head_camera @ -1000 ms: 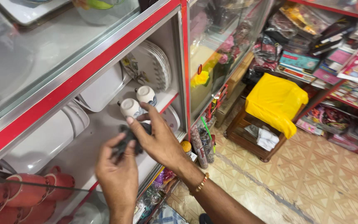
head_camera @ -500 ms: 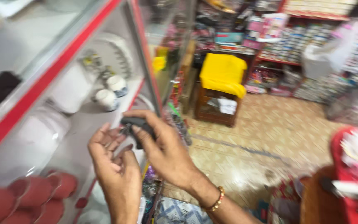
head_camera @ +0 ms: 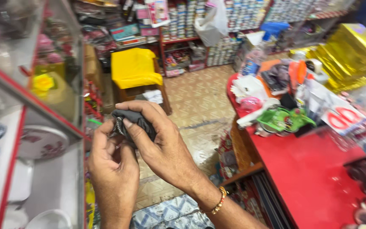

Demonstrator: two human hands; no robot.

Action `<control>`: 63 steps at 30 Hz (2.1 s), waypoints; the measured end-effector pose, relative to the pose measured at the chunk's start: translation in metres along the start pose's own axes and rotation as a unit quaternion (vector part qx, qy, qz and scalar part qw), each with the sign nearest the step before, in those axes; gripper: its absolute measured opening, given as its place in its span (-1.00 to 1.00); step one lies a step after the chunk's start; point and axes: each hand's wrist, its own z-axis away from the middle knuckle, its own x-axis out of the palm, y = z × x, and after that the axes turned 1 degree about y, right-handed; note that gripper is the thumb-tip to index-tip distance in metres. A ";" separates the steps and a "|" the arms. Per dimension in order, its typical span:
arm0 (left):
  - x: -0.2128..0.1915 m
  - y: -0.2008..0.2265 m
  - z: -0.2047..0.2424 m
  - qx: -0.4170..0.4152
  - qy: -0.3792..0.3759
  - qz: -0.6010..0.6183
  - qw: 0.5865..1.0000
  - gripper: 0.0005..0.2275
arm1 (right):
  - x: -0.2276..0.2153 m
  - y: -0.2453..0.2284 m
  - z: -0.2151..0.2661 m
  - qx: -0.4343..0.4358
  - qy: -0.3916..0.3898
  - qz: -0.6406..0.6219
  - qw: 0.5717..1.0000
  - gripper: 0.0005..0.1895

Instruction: The person wipes the exterior and interior of several small ceramic cups with a dark cloth. They pick up each cup from a red table, wipe it thoroughly, and place it into a glass display cabinet. The process is repeated for multiple cups.

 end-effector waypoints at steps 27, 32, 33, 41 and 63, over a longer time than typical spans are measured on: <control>0.355 -0.069 0.010 0.210 -0.491 -0.090 0.841 -0.77 | -0.290 0.065 0.089 0.174 0.357 0.474 0.786 -0.69; 0.396 -0.088 0.014 0.211 -0.537 -0.224 0.786 -0.69 | -0.296 0.088 0.084 0.190 0.381 0.457 0.781 -0.76; 0.399 -0.093 0.017 0.201 -0.538 -0.262 0.776 -0.68 | -0.295 0.093 0.083 0.193 0.387 0.446 0.784 -0.77; 0.414 -0.125 0.020 0.258 -0.489 -0.400 0.731 -0.85 | -0.307 0.108 0.086 0.269 0.362 0.415 0.790 -0.73; 0.401 -0.095 0.014 0.139 -0.577 -0.401 0.698 -0.87 | -0.310 0.093 0.115 0.336 0.365 0.446 0.745 -0.46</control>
